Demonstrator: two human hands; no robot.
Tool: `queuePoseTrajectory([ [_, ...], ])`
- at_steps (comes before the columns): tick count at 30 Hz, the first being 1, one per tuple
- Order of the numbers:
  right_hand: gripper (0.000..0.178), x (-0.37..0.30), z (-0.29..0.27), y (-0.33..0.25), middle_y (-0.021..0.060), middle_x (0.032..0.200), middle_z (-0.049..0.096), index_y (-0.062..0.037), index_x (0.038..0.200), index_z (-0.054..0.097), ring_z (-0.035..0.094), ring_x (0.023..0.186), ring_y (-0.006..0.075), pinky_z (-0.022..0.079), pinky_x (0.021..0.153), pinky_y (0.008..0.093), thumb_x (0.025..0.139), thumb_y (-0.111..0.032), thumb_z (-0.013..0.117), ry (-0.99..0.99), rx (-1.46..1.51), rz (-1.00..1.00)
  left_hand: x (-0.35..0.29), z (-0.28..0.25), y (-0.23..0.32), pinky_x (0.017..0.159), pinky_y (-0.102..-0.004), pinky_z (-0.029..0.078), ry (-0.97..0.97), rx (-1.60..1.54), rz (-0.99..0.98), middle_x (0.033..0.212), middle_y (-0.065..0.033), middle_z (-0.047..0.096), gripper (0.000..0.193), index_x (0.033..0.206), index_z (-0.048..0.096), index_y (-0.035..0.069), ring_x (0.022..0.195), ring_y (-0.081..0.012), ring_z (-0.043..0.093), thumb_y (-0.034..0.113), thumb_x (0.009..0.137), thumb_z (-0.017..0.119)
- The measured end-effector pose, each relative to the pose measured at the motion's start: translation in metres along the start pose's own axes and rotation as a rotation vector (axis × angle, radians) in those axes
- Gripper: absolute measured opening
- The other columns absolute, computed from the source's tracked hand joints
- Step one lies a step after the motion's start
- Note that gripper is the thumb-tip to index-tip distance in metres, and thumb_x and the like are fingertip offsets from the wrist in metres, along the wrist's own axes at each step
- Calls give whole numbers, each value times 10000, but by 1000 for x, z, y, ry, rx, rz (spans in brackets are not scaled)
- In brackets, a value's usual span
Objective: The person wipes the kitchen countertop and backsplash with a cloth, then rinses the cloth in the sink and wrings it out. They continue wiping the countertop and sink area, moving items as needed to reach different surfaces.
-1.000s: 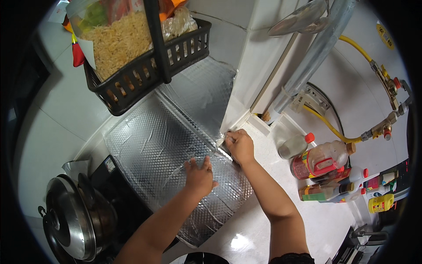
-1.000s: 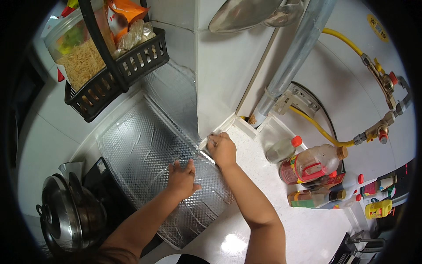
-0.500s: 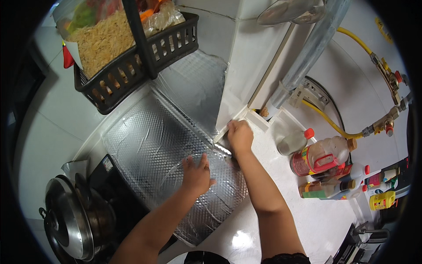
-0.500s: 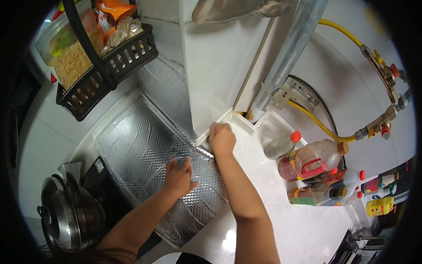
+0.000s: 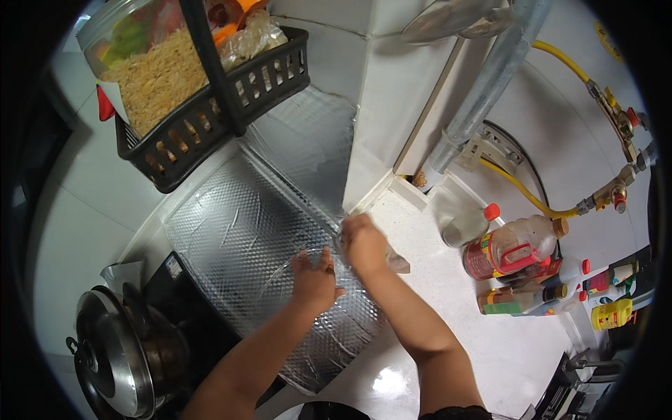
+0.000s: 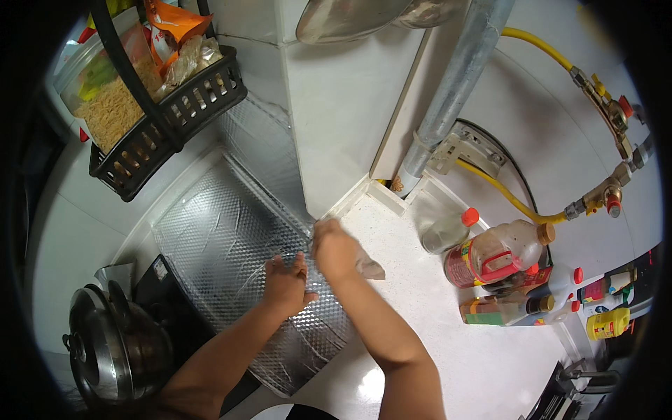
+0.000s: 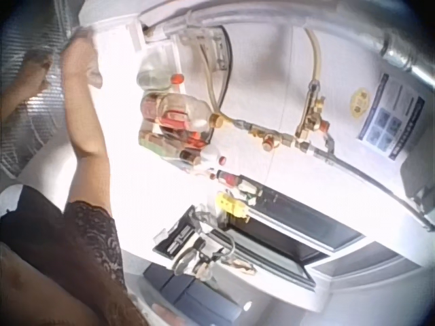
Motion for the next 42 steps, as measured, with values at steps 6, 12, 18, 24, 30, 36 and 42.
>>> queuePoseTrajectory([
  [6,115,32,-13,29,177,862,600,-92,835,664,636,690,377,529,635,474,827,-138,559,216,27,291,2,0,8,1028,-642,268,69,32,35,1518,-138,323,768,1277,568,-5,1223,-525,395,573,780,662],
  [12,63,13,-18,8,158,859,596,-91,842,654,635,693,362,533,628,461,823,-104,595,11,24,107,0,3,3,1024,-656,262,30,30,20,1527,-120,291,790,1309,542,-1,1229,-526,376,574,781,659],
  [18,77,-4,-11,-11,140,857,604,-94,824,664,636,689,360,528,614,458,802,-88,591,63,94,76,-1,-1,5,1025,-654,252,9,29,13,1539,-125,271,795,1311,537,-1,1232,-543,366,578,780,662],
  [24,115,31,-15,27,134,828,613,-94,852,692,634,666,351,524,604,453,832,-152,594,225,31,270,4,-3,8,1043,-658,242,-2,30,10,1552,-113,259,792,1314,533,1,1257,-533,361,584,791,650],
  [30,105,-3,-26,33,156,811,626,-92,846,698,615,683,369,514,646,442,845,-163,620,34,367,-91,1,-9,3,1060,-666,222,-67,-13,-14,1548,-116,271,789,1329,523,-1,1286,-525,339,572,800,646],
  [36,509,17,-28,87,170,1152,552,-91,1266,567,548,1033,383,498,800,442,771,-171,653,228,-161,11,1,-3,4,1035,-665,254,37,-4,31,1528,-119,297,791,1299,546,-3,1222,-533,388,582,778,659],
  [42,517,-19,-20,50,129,1123,596,-101,1160,649,559,1030,352,512,846,408,643,-96,649,-59,-103,-107,4,-6,5,1062,-643,232,-25,6,6,1521,-131,322,812,1320,531,-6,1259,-537,368,594,786,645],
])
Point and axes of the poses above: each hand's wrist, its own x-axis towards the middle knuckle, its own z-axis out of the palm, y = z × x, the point moved 1 cm from there along x, towards the middle knuckle
